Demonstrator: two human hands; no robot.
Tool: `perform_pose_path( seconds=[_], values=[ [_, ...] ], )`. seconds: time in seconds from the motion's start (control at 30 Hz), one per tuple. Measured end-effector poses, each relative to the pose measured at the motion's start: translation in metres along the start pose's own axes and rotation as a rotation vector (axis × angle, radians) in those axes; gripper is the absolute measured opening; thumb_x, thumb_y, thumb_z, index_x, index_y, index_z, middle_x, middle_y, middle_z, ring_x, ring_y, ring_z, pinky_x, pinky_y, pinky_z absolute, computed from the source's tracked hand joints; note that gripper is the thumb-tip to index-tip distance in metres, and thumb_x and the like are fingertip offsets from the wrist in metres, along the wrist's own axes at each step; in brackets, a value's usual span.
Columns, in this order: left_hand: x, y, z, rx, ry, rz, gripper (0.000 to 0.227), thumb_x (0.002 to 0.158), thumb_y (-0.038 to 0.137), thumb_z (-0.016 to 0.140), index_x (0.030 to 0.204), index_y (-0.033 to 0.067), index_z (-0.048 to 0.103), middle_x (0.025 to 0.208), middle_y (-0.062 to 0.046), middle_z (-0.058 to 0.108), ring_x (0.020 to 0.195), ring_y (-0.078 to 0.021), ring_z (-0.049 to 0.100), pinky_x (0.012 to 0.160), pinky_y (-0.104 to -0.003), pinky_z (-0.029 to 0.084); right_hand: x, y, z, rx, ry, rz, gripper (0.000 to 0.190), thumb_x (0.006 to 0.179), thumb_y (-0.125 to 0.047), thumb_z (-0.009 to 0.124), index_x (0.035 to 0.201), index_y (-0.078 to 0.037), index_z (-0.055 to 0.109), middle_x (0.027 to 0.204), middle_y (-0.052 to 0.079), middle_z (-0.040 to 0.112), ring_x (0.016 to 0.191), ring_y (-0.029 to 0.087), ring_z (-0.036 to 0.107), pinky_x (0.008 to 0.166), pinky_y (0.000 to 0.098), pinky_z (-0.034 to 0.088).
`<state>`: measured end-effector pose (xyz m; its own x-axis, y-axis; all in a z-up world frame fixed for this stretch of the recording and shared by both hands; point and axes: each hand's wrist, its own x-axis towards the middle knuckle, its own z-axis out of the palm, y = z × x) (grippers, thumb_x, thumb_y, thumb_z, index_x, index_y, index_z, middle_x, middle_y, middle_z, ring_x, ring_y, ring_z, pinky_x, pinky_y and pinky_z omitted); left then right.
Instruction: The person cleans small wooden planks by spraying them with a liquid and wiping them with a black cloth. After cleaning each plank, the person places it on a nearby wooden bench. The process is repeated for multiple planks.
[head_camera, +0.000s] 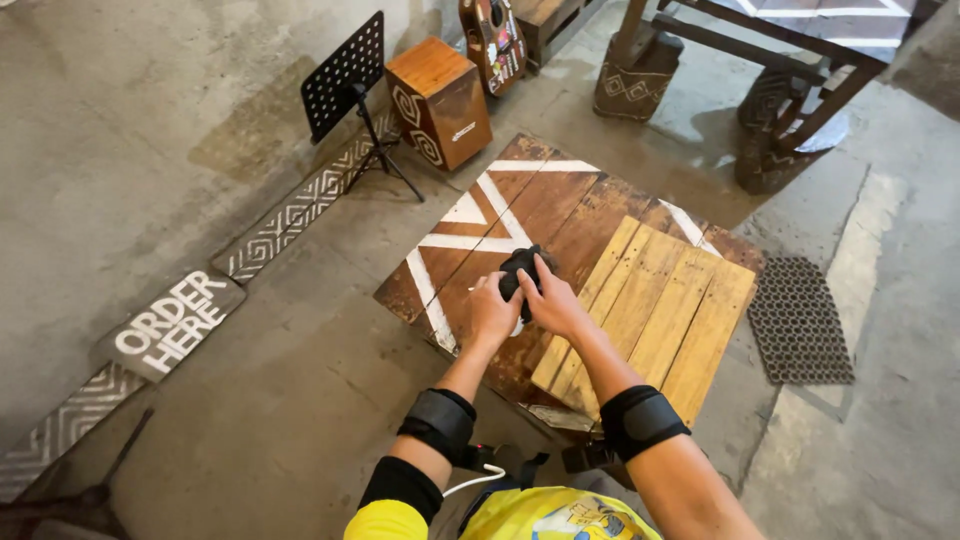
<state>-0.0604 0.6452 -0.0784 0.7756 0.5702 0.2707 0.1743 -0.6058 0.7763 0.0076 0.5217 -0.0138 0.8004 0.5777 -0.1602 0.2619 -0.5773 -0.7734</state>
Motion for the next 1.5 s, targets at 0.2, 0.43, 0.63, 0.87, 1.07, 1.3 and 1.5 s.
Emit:
perform_pose_path(
  seconds=[0.2,0.43,0.63,0.87,1.07,1.3,1.5],
  values=[
    [0.012,0.016,-0.008,-0.151,0.035,0.059,0.040,0.086,0.027,0.082,0.119,0.0064,0.071,0.111,-0.019,0.074,0.102,-0.0378,0.071,0.087,-0.044,0.056,0.023,0.029,0.016,0.077,0.079,-0.011,0.071,0.105,-0.057,0.041,0.158,-0.010,0.037,0.141,0.028,0.056,0.129,0.045,0.053,0.104,0.0470,0.045],
    [0.025,-0.021,0.005,-0.825,-0.317,0.076,0.050,0.093,0.003,0.061,0.142,0.0008,0.051,0.130,-0.016,0.068,0.120,-0.0245,0.065,0.101,-0.040,0.052,0.003,-0.009,-0.012,0.088,0.086,0.076,0.059,0.094,-0.052,0.060,0.135,-0.009,0.060,0.114,0.019,0.075,0.105,0.035,0.075,0.089,0.0432,0.057],
    [0.028,-0.048,0.015,-0.473,-0.113,0.016,0.051,0.087,-0.003,0.052,0.138,0.0031,0.053,0.129,-0.018,0.068,0.124,-0.0304,0.066,0.110,-0.040,0.052,0.013,0.027,-0.012,0.035,0.248,-0.101,0.047,0.095,-0.022,0.066,0.139,-0.007,0.059,0.116,0.022,0.073,0.109,0.037,0.071,0.090,0.0425,0.055],
    [0.022,-0.020,-0.005,-0.061,-0.452,0.166,0.072,0.069,0.015,0.080,0.135,0.0051,0.054,0.128,-0.022,0.062,0.121,-0.0427,0.057,0.099,-0.049,0.046,0.007,0.032,-0.021,0.113,0.252,-0.091,0.046,0.096,-0.017,0.061,0.140,-0.007,0.056,0.120,0.019,0.070,0.113,0.033,0.068,0.093,0.0417,0.053],
    [0.009,-0.050,0.035,-0.156,-0.533,0.013,0.053,0.090,0.025,0.073,0.136,0.0059,0.054,0.122,-0.021,0.068,0.114,-0.0407,0.063,0.093,-0.049,0.051,0.017,0.040,-0.013,0.371,0.391,-0.187,0.033,0.104,-0.016,0.059,0.135,-0.005,0.056,0.118,0.014,0.068,0.111,0.023,0.064,0.095,0.0355,0.051],
    [0.002,-0.047,0.047,-0.249,-0.435,-0.010,0.035,0.101,0.027,0.065,0.124,0.0019,0.057,0.110,-0.026,0.071,0.104,-0.0434,0.068,0.087,-0.049,0.054,0.007,0.052,-0.028,0.243,0.542,-0.082,0.033,0.098,-0.018,0.067,0.128,-0.005,0.062,0.108,0.012,0.072,0.098,0.021,0.070,0.087,0.0340,0.056],
    [-0.005,-0.018,0.062,-0.250,-0.487,0.025,0.047,0.102,0.025,0.061,0.139,0.0021,0.045,0.122,-0.032,0.064,0.113,-0.0517,0.059,0.089,-0.056,0.049,-0.017,0.046,-0.038,0.310,0.332,-0.029,0.067,0.081,-0.013,0.083,0.139,-0.005,0.051,0.125,0.013,0.065,0.111,0.023,0.065,0.092,0.0366,0.055]
  ],
)
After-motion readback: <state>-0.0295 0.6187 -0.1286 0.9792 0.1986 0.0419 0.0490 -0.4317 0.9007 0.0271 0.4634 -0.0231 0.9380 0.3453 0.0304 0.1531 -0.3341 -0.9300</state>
